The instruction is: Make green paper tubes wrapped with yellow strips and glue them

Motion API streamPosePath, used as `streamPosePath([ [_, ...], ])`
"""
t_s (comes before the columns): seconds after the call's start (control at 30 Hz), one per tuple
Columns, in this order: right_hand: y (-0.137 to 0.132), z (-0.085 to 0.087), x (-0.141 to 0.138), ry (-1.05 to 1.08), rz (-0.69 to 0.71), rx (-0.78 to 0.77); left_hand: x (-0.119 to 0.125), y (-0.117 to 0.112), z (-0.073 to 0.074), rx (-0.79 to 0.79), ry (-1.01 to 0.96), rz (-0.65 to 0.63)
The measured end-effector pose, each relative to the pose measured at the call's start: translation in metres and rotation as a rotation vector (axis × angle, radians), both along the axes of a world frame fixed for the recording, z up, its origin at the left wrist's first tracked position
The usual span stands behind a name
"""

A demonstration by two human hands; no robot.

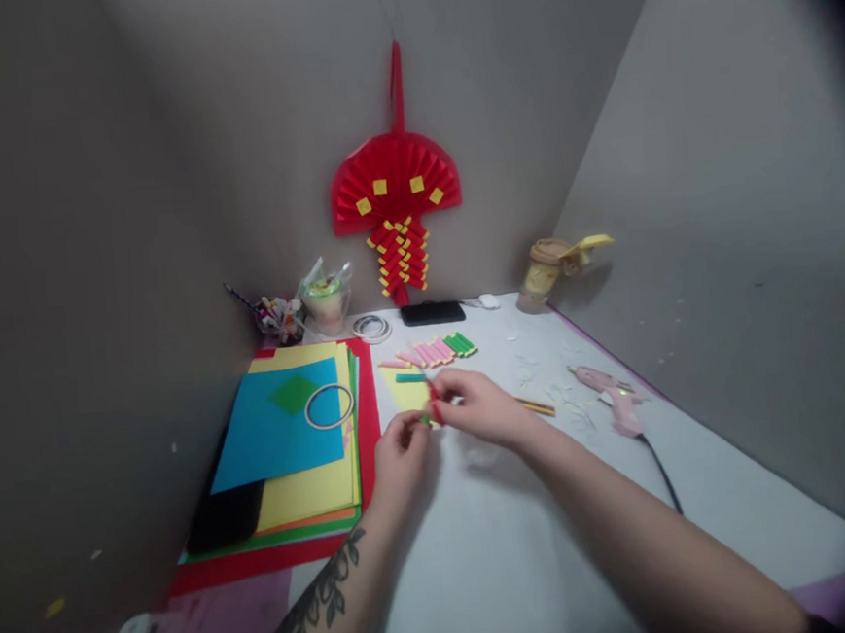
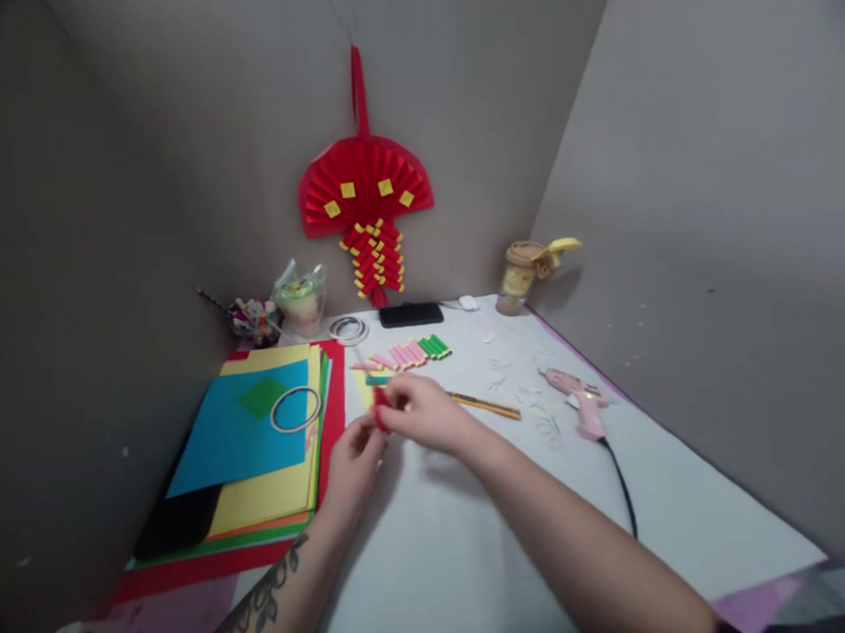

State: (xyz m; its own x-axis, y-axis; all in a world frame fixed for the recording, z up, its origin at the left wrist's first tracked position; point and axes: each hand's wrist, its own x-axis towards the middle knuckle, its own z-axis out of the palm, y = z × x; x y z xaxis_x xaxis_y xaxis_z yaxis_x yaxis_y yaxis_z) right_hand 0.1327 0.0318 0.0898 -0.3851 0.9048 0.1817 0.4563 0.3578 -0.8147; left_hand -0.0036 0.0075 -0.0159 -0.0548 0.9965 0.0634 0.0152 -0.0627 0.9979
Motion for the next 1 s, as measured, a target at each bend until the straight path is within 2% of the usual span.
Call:
streamPosePath([
  [0.07,-0.005,-0.020,0.036,0.014,-0.062,-0.109,0.000,0.001,0.001,-0.044,-0.049,-0.027],
  [0.13,-0.011,-0.043,0.057,0.036,-0.082,-0.195,0.000,0.001,0.003,-0.068,-0.075,-0.035],
  [0.2,-0.016,-0.060,0.064,0.083,-0.077,-0.238,-0.001,0.001,0.008,-0.051,-0.047,-0.023],
  [0.27,-0.019,-0.070,0.064,0.076,-0.062,-0.227,-0.003,0.000,0.013,-0.007,0.017,0.001],
  [0.43,-0.024,-0.069,0.060,-0.011,-0.002,-0.207,-0.008,-0.005,0.026,0.180,0.271,0.085],
  [0.53,-0.029,-0.066,0.057,-0.076,0.018,-0.196,-0.010,-0.007,0.030,0.267,0.396,0.123],
  [1.0,-0.035,-0.064,0.050,-0.115,0.013,-0.154,-0.010,-0.008,0.022,0.513,0.607,0.057],
])
